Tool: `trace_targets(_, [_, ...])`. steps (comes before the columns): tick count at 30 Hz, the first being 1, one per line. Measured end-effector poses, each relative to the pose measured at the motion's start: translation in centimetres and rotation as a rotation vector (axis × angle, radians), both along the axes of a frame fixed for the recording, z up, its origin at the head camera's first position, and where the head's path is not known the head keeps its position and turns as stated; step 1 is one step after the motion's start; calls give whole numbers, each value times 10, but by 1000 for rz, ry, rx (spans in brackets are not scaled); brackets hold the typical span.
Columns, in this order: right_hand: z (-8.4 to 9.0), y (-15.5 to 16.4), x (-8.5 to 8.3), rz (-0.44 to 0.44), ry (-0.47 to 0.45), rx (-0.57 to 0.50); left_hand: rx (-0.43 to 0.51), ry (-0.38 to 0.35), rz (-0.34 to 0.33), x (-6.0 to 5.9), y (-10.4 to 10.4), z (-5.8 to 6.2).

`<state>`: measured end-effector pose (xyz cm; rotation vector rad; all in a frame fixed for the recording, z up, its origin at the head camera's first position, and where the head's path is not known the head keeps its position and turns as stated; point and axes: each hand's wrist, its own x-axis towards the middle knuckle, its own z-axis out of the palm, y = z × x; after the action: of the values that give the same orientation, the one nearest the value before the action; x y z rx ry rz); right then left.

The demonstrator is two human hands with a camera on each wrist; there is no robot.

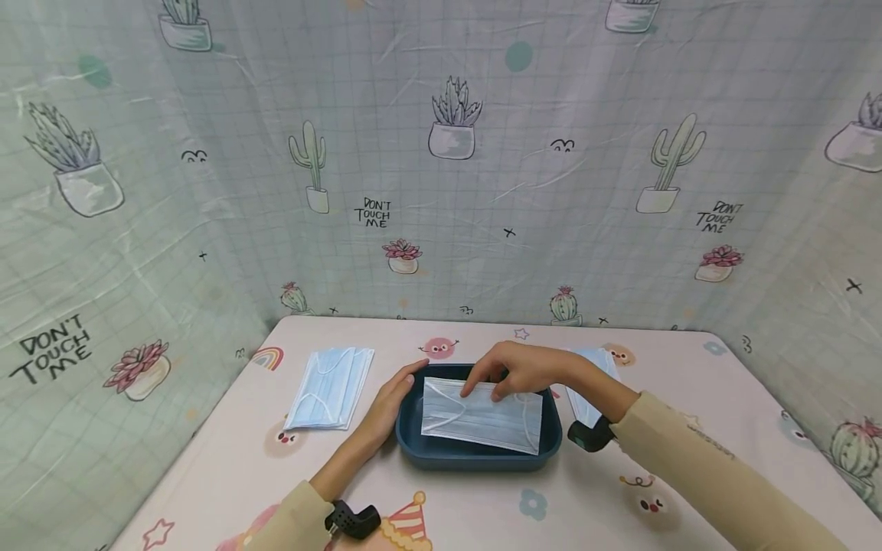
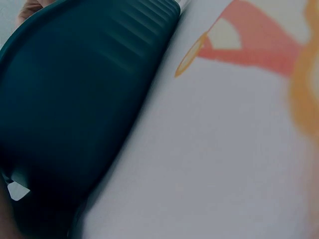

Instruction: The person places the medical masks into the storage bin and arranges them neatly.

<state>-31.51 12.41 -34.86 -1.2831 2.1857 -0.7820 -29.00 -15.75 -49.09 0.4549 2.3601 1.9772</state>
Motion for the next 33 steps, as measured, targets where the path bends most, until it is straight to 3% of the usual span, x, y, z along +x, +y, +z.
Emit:
trace_targets(19, [-16,-20,-16,43,-154,88,8,4,-13,1,-3,0])
trace_targets(29, [-28,-28,-29,40,-313,115,-3,29,4,-1,-2,1])
trace_targets(33, [-34,-30,-30,17,-303,153,-8,20,15,1,-1,3])
